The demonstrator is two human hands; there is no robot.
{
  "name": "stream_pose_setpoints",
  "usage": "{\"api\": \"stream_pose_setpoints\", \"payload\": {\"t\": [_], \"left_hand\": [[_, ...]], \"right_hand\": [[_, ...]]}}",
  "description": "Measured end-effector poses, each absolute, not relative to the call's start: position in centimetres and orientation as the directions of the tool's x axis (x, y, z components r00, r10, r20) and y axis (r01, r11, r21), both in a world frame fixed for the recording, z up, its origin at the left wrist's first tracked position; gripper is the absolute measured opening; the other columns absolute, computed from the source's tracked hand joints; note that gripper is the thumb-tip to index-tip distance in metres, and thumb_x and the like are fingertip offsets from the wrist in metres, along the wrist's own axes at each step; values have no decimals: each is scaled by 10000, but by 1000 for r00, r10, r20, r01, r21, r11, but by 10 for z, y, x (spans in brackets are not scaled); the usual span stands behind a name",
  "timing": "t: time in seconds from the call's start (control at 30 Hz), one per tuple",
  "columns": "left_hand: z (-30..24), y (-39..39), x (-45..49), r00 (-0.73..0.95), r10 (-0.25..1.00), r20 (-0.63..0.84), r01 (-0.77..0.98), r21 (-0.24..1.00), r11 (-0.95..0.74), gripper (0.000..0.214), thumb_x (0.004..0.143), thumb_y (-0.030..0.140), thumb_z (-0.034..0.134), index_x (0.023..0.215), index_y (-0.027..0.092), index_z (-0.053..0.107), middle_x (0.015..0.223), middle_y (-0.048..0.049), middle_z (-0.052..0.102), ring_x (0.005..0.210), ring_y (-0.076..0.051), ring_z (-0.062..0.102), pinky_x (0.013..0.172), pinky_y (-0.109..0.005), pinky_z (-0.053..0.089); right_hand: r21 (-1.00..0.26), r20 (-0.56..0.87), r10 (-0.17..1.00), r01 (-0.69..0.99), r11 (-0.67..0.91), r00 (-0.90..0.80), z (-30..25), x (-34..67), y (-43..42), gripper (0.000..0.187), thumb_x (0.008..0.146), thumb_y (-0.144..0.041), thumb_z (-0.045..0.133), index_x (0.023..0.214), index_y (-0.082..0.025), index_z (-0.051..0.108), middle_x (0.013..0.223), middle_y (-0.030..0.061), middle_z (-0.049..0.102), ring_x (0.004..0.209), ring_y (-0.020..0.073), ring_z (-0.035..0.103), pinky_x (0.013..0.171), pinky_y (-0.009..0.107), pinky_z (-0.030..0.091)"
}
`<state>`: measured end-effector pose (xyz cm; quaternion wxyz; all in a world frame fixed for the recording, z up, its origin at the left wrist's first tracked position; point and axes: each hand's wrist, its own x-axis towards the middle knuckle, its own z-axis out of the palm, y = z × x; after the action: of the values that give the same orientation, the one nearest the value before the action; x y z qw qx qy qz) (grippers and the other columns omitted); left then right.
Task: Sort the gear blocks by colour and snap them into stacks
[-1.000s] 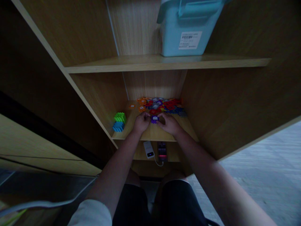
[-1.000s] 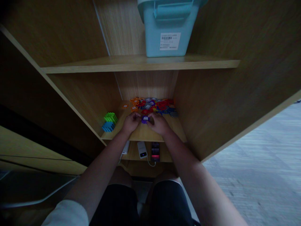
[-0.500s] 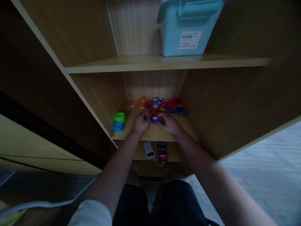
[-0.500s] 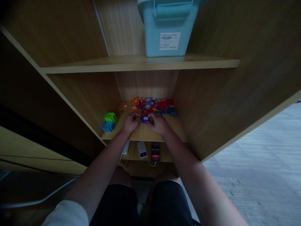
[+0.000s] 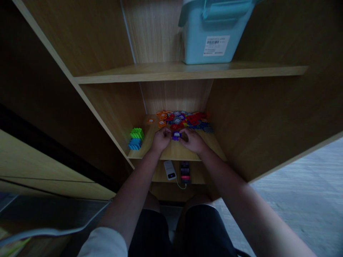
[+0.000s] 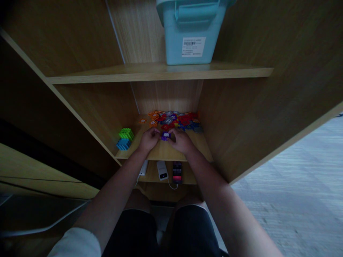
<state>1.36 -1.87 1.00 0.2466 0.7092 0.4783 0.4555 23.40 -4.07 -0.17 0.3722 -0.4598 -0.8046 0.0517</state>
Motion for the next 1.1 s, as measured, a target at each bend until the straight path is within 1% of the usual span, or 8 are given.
{"api": "stream_pose_setpoints", "payload": {"t": [0.23, 0.4, 0.53, 0.63, 0.8, 0.87, 1.0, 1.1], "left_hand": [[10, -19, 14, 83, 910, 407, 489, 779, -393, 148, 910, 128, 581, 890, 212, 701, 811, -19, 768, 771, -191, 716, 778, -300, 547], [13, -20, 15, 88, 913, 399, 503, 774, -386, 145, 899, 118, 592, 868, 215, 694, 837, -30, 779, 814, -204, 731, 825, -321, 558], [14, -18, 14, 69, 926, 372, 508, 785, -353, 128, 894, 125, 609, 858, 215, 693, 808, -29, 772, 821, -212, 735, 825, -329, 563], [14, -16, 14, 62, 923, 380, 502, 787, -358, 110, 897, 147, 619, 855, 216, 694, 821, -28, 772, 825, -208, 730, 817, -323, 560], [10, -15, 14, 71, 922, 381, 497, 788, -364, 121, 908, 152, 602, 845, 214, 684, 845, -28, 768, 803, -191, 713, 799, -309, 552], [8, -14, 15, 74, 920, 385, 487, 791, -370, 128, 915, 152, 592, 840, 211, 678, 841, -28, 763, 805, -187, 709, 797, -304, 551], [5, -11, 16, 84, 917, 390, 483, 789, -380, 142, 922, 151, 584, 825, 213, 667, 839, -26, 755, 804, -182, 703, 800, -301, 547], [4, -10, 17, 97, 919, 381, 484, 789, -378, 149, 937, 159, 578, 830, 216, 665, 838, -23, 753, 807, -182, 704, 804, -301, 549]], "right_hand": [[-413, 585, 774, 734, 539, -240, 3, 234, -42, 210, 1019, -406, 643, 1165, -256, 663, 1162, 102, 750, 1132, 311, 673, 1041, 456, 518], [-369, 643, 759, 825, 427, -105, -1, 240, -35, 266, 1075, -391, 507, 1152, -221, 697, 1163, 152, 728, 1137, 349, 652, 1061, 504, 503], [-317, 661, 749, 887, 335, -47, -7, 248, -12, 304, 1068, -382, 481, 1118, -207, 724, 1161, 168, 735, 1135, 362, 642, 1040, 520, 509], [-308, 664, 745, 883, 353, -67, -6, 253, 15, 303, 1050, -358, 489, 1158, -215, 733, 1182, 146, 761, 1134, 338, 660, 1066, 510, 504], [-284, 569, 810, 890, 357, -143, 6, 255, 62, 289, 1017, -320, 564, 1221, -238, 752, 1207, 126, 791, 1140, 328, 693, 1104, 505, 486], [-271, 511, 843, 900, 341, -166, 9, 253, 79, 250, 1014, -308, 578, 1149, -243, 779, 1159, 128, 803, 1094, 321, 712, 1076, 499, 499], [-273, 458, 869, 901, 337, -186, 8, 250, 107, 246, 1002, -328, 609, 850, -264, 792, 933, 115, 812, 956, 291, 733, 999, 453, 533], [-280, 421, 885, 899, 336, -199, 5, 248, 123, 261, 978, -337, 634, 783, -272, 794, 868, 116, 809, 894, 289, 736, 960, 453, 548]]}}
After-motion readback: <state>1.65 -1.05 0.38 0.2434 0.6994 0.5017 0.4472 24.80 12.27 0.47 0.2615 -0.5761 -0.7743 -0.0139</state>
